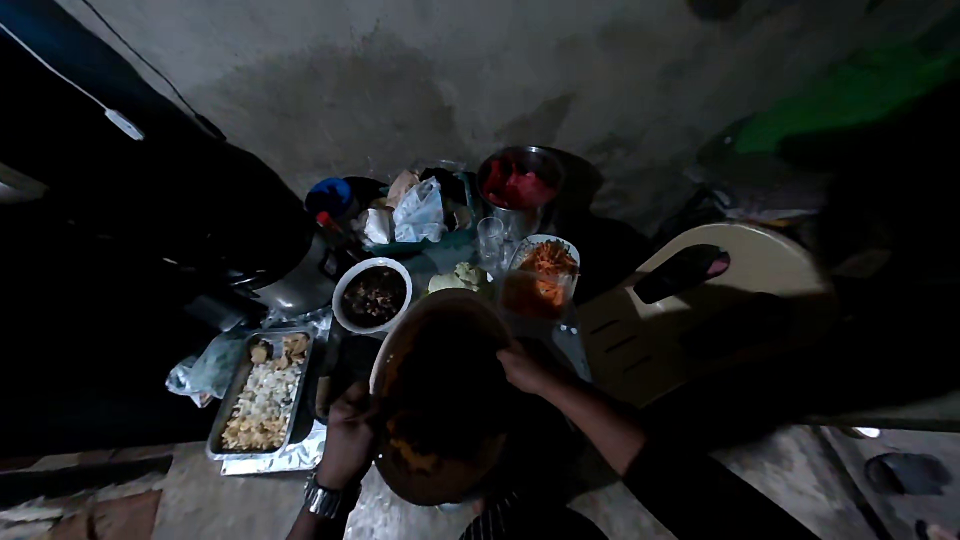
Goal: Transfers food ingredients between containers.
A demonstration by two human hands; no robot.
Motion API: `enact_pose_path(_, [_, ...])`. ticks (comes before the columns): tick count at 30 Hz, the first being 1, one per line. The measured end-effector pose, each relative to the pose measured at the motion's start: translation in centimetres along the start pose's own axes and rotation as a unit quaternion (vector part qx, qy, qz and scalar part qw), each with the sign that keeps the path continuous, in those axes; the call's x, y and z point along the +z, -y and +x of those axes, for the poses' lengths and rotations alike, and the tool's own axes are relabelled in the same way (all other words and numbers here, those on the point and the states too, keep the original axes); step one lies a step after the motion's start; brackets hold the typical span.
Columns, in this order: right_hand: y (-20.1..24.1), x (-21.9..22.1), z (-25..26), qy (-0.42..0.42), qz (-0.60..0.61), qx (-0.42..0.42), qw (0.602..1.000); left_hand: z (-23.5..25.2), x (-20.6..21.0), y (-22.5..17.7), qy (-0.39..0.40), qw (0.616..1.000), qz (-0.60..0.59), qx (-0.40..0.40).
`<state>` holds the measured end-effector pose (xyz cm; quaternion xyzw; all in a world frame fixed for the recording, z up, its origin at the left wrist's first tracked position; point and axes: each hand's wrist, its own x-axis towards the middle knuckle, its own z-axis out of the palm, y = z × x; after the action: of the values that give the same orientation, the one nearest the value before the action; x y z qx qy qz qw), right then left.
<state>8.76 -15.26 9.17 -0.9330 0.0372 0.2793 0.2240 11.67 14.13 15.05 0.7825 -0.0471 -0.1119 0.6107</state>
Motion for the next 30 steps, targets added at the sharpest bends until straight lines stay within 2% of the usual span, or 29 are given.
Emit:
enact_pose_path(5, [-1.4,1.3,-2.1,0.010,0.037,0.020,0.999,-0.2,0.4,0.1,0.021,0.993,0.065,0.096])
enact_pose_path(9, [-2.4,2.3,-3.6,0.006,0.000,0.032,0.999,-0.5,0.6,0.5,0.038,0.976,0.117,0.178])
enact_pose_path(13, [-1.2,-0.1,-5.1,-0.031,-0.002,0.053,0.998,-0.8,1.1,0.4,0.044,0.957,0.170,0.230])
enact_pose_path(18, [1.3,-2.3,-3.0,-0.086,-0.001,0.038,0.996,-1.4,1.6,-0.2,0.067,0.954,0.180,0.228])
enact_pose_path(22, [1.8,-1.7,-1.3,-0.011,-0.016,0.044,0.999,-1.3,1.7,0.1,0.056,0.951,0.188,0.241])
enact_pose_path(26, [0.2,1.3,-1.1,-0.025,0.076,0.085,0.993,-1.6,1.6,0.1,0.037,0.947,0.213,0.237])
enact_pose_path(30, [0.2,2.1,-2.5,0.036,-0.007,0.045,0.998,-2.1,1.9,-0.1,0.022,0.944,0.253,0.212])
